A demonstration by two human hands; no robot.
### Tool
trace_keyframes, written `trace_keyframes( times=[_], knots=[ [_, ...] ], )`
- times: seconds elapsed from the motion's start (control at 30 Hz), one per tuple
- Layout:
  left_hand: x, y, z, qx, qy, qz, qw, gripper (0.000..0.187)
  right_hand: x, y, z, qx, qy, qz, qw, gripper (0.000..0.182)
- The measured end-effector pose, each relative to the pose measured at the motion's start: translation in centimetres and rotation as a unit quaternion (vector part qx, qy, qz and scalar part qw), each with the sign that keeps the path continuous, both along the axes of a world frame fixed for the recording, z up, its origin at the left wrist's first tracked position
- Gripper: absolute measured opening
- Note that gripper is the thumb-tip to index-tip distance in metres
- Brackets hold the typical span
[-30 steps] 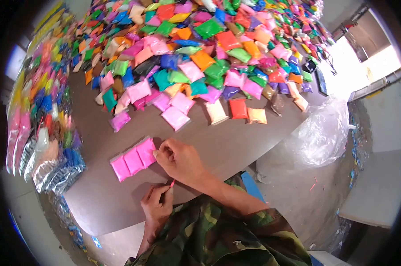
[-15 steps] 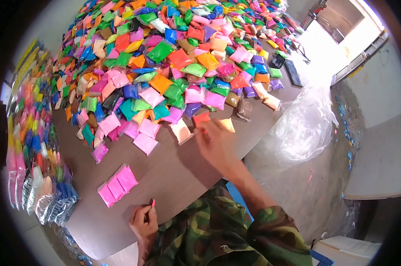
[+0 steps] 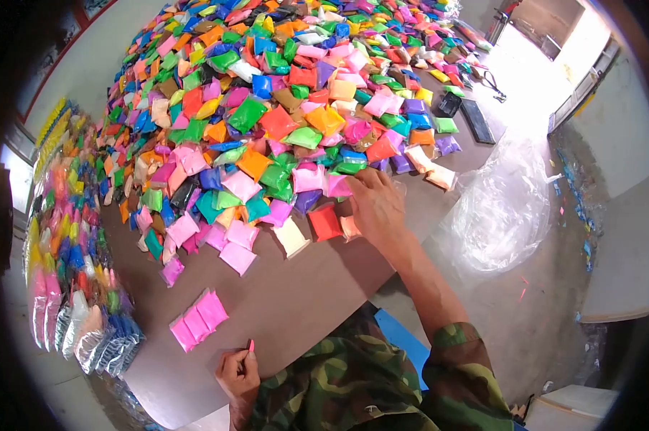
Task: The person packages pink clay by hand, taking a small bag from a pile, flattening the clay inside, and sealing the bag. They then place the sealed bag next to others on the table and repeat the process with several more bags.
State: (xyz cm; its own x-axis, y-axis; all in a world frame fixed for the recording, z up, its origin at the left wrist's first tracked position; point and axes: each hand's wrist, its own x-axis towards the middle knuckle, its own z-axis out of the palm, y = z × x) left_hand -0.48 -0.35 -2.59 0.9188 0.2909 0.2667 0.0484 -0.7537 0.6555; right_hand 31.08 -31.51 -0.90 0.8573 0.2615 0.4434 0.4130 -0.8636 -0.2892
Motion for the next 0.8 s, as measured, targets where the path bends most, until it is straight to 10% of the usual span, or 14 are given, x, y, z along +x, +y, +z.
trace_keyframes(
  times=[0.2, 0.4, 0.8],
  knots=[
    [0.0, 0.0, -0.4, 0.018, 0.001, 0.005, 1.000, 0.009, -4.0, 0.1, 3.8, 0.146, -0.003, -0.029, 0.989, 0.021],
    [0.0, -0.2, -0.5, 0.035, -0.007, 0.004, 0.999, 0.008, -10.0, 2.0, 2.0, 0.342, 0.266, 0.117, 0.894, 0.021],
    [-0.1, -0.2, -0.7, 0.032, -0.006, 0.019, 0.999, 0.009, -11.0, 5.9, 0.9, 0.098, 0.273, 0.254, 0.923, 0.023]
  ],
)
